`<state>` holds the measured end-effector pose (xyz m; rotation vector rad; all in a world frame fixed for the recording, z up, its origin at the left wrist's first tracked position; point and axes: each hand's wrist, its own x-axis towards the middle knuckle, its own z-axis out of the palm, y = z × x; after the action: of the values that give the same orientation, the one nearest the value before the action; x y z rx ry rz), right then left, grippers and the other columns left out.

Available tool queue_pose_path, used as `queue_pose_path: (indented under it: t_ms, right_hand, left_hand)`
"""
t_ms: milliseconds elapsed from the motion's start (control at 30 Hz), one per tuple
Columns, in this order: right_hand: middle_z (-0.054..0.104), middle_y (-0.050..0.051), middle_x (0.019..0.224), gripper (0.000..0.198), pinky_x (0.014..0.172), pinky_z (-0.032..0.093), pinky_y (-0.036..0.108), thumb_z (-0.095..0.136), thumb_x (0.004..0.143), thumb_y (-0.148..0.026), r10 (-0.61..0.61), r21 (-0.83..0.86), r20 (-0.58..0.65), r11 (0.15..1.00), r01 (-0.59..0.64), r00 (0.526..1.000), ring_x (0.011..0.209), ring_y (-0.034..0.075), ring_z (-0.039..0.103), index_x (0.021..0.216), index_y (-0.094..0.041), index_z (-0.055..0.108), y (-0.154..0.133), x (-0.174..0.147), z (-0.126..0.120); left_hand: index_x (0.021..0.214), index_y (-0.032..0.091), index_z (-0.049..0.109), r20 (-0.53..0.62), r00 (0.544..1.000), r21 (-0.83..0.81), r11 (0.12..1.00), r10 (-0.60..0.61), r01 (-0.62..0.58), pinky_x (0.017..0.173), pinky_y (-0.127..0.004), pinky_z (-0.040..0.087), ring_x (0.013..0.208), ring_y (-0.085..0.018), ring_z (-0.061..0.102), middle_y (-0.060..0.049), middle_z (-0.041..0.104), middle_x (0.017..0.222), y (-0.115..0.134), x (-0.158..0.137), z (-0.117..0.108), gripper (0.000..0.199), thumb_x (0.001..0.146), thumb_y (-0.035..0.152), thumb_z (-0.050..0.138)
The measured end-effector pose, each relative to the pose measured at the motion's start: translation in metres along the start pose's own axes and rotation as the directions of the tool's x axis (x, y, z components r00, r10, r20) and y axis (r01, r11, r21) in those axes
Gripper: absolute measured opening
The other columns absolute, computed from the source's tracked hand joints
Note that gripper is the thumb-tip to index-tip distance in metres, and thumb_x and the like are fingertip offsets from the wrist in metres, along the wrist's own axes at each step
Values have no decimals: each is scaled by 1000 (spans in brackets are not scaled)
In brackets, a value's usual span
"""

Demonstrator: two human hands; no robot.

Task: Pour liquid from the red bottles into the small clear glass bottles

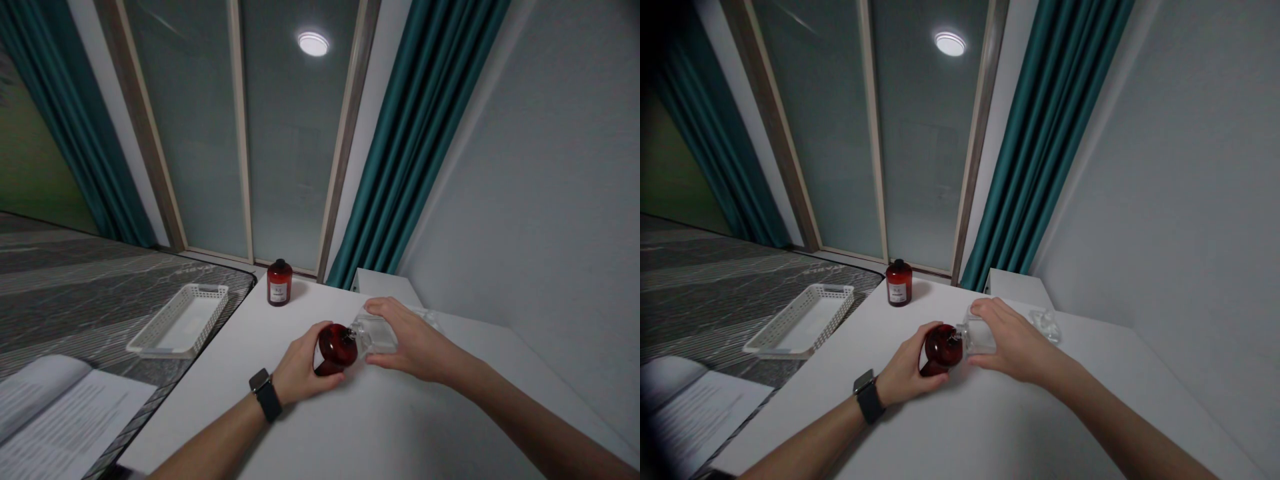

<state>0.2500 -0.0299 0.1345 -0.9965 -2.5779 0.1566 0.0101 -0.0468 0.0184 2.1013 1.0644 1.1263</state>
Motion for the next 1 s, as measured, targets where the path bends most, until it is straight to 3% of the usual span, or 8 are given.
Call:
queue_pose_path:
  t_ms: [1000]
  right_hand:
    - [60, 17, 125, 65, 97, 51, 52, 83, 70, -35, -119, -60, -25, 991, 117, 993, 117, 32, 57, 124, -18, 49, 8, 1, 2]
  left_hand:
    - [136, 20, 35, 11, 1000, -35, 999, -1, 1, 103, -42, 46, 117, -28, 58, -11, 58, 130, -1, -1, 1, 80, 68, 28, 78]
